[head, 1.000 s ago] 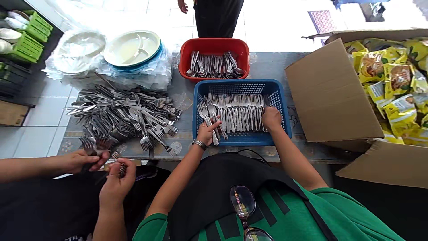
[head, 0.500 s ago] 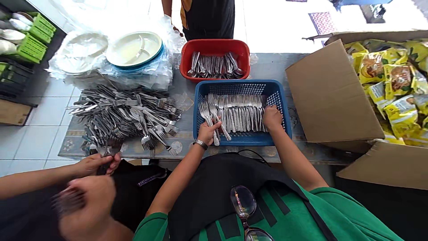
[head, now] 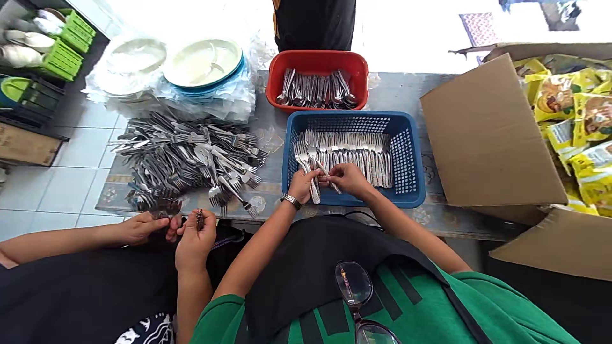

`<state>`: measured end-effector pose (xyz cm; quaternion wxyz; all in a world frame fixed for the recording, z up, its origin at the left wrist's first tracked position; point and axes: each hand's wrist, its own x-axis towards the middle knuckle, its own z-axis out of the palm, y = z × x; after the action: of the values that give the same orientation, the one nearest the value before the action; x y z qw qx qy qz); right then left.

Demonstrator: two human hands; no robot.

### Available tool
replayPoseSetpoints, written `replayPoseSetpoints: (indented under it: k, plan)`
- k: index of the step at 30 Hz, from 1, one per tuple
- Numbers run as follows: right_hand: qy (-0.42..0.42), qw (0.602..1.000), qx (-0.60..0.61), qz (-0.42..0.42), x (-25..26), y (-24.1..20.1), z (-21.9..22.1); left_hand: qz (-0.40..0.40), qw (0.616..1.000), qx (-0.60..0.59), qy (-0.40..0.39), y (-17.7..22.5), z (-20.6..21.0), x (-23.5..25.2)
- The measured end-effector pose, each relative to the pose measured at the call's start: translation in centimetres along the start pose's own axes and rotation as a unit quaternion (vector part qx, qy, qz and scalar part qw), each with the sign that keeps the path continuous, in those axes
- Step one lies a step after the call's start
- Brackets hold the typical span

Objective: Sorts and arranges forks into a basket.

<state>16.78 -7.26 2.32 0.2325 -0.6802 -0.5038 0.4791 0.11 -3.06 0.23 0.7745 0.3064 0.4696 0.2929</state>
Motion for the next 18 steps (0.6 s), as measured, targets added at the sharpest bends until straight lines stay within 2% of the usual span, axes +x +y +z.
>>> replayPoseSetpoints:
  k: [3, 7, 13, 18]
  plan:
    - [0.053, 0.998, -0.001, 0.024, -0.2, 1.5, -1.5, -0.009, 1.000, -0.003, -0.003, 0.1, 0.0, -0.1]
    - [0.124, 0.988, 0.002, 0.097, -0.4, 4.9, -4.7, -0.002, 1.000, -0.007, 0.006, 0.3, 0.1, -0.2]
    - [0.146, 0.968, -0.014, 0.205, 1.1, 9.1, -8.2, 0.000, 1.000, 0.001, -0.001, 0.3, 0.1, 0.3]
    - [0.132, 0.962, -0.030, 0.236, 1.6, 10.3, -8.2, -0.009, 1.000, 0.014, 0.009, 0.4, 0.3, -0.1]
